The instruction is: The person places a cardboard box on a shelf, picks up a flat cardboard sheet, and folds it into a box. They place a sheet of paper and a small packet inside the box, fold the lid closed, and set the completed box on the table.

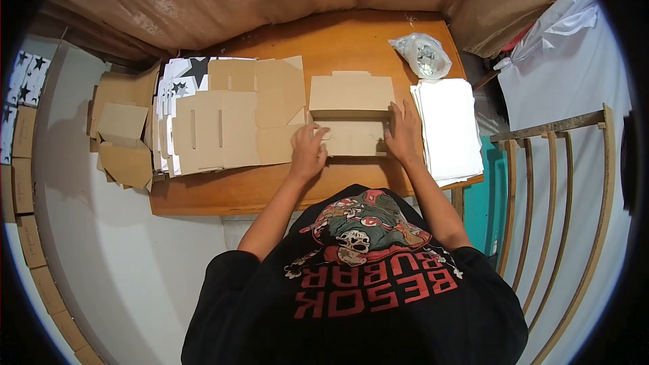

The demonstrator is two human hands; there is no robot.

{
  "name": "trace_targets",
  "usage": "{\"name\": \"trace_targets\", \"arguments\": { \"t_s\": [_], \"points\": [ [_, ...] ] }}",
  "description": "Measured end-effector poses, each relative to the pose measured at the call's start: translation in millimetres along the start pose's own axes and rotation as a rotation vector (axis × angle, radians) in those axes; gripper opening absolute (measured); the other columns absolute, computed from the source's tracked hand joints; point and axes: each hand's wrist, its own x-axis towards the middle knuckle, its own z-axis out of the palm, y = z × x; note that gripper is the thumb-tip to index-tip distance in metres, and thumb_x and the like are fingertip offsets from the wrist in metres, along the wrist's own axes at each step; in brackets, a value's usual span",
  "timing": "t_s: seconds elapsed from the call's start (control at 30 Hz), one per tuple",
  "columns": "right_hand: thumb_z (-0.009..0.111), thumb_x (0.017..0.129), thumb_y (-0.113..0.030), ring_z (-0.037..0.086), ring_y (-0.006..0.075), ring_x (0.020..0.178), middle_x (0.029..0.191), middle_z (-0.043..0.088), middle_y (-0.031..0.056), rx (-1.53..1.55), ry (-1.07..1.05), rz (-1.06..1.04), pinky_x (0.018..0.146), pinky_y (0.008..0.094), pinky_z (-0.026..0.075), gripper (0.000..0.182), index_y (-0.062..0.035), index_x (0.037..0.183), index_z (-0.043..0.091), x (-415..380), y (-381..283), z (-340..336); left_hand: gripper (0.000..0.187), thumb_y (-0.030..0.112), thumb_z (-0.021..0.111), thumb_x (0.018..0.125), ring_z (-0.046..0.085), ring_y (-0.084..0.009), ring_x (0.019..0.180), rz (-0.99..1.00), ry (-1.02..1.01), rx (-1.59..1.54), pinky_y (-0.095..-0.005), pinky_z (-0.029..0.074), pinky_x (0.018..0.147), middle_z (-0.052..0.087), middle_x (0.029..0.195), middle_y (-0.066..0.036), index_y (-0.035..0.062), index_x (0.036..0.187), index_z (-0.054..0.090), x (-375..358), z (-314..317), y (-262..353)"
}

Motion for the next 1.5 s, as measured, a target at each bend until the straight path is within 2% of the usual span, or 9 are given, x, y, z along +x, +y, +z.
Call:
{"name": "trace_targets", "arguments": {
  "t_s": [0.07,0.17,0.27,0.37,0.47,0.6,0.83,1.13,1.5],
  "points": [
    [0.066,0.076,0.002,0.042,0.0482,0.135,0.146,0.046,0.0235,-0.153,0.111,-0.098,0.11,0.0505,0.041,0.068,-0.0081,0.142,0.05,-1,-15,-2,0.048,0.005,0.066,0.082,0.05,-0.0429,0.126,0.101,-0.053,-0.124,-0.0493,0.041,0.107,0.055,0.137,-0.017,0.0089,0.13,0.062,7,4,0],
    [0.061,0.083,-0.003,0.058,0.042,0.113,0.115,0.063,0.0212,0.115,-0.057,-0.297,0.097,0.0511,0.047,0.032,-0.0035,0.115,0.063,4,-24,4,0.039,0.008,0.064,0.084,0.052,-0.0456,0.124,-0.054,-0.38,-0.241,-0.0514,0.044,0.106,0.06,0.133,-0.016,0.007,0.123,0.064,20,24,-3],
    [0.064,0.085,-0.014,0.067,0.0425,0.104,0.114,0.068,0.0241,0.142,-0.562,0.125,0.091,0.0478,0.053,0.033,-0.0004,0.115,0.064,19,-18,40,0.049,0.019,0.068,0.086,0.057,-0.0468,0.12,-0.133,-0.601,-0.16,-0.0498,0.047,0.103,0.056,0.135,-0.023,0.0063,0.133,0.058,31,63,-20],
    [0.072,0.083,-0.025,0.069,0.039,0.108,0.117,0.071,0.0249,-0.054,-0.816,0.309,0.094,0.0438,0.055,0.038,-0.0006,0.112,0.066,28,15,95,0.087,0.042,0.074,0.083,0.044,-0.0475,0.139,-0.371,-0.882,0.066,-0.0497,0.04,0.116,0.04,0.151,-0.032,0.0106,0.155,0.038,45,87,-24],
    [0.076,0.082,-0.03,0.066,0.0404,0.115,0.122,0.068,0.0264,-0.057,-0.829,0.336,0.097,0.044,0.054,0.06,-0.0009,0.13,0.054,26,15,101,0.093,0.041,0.074,0.081,0.034,-0.0469,0.145,-0.485,-0.932,0.028,-0.0505,0.036,0.118,0.031,0.157,-0.028,0.0136,0.159,0.032,57,77,-14],
    [0.079,0.08,-0.031,0.064,0.0395,0.119,0.126,0.065,0.0256,-0.018,-0.87,0.353,0.1,0.0432,0.053,0.066,-0.0019,0.132,0.051,32,14,95,0.099,0.047,0.077,0.078,0.033,-0.0463,0.145,-0.535,-0.936,-0.032,-0.0503,0.034,0.119,0.03,0.157,-0.029,0.0158,0.16,0.03,56,81,-22],
    [0.079,0.071,-0.018,0.044,0.0469,0.139,0.152,0.04,0.023,-0.129,-1.023,0.385,0.112,0.0515,0.045,0.092,-0.0134,0.149,0.031,33,-7,73,0.113,0.054,0.078,0.076,0.027,-0.0466,0.144,-0.5,-0.981,0.033,-0.0503,0.029,0.12,0.026,0.156,-0.029,0.0168,0.162,0.017,48,95,-28],
    [0.086,0.068,-0.024,0.048,0.0462,0.134,0.144,0.046,0.023,-0.204,-0.947,0.389,0.111,0.0503,0.046,0.092,-0.0116,0.143,0.034,30,-10,87,0.112,0.055,0.077,0.077,0.026,-0.0447,0.146,-0.55,-1.057,0.071,-0.0498,0.026,0.122,0.023,0.158,-0.027,0.0167,0.162,0.015,55,88,-14],
    [0.087,0.069,-0.019,0.048,0.0477,0.135,0.143,0.047,0.0252,-0.322,-0.91,0.382,0.11,0.0513,0.047,0.094,-0.0084,0.144,0.032,28,-33,76,0.112,0.054,0.061,0.086,0.027,-0.0419,0.147,-0.494,-1.033,0.114,-0.0484,0.024,0.123,0.02,0.163,-0.021,0.0143,0.166,-0.007,34,102,-14]
  ]
}}
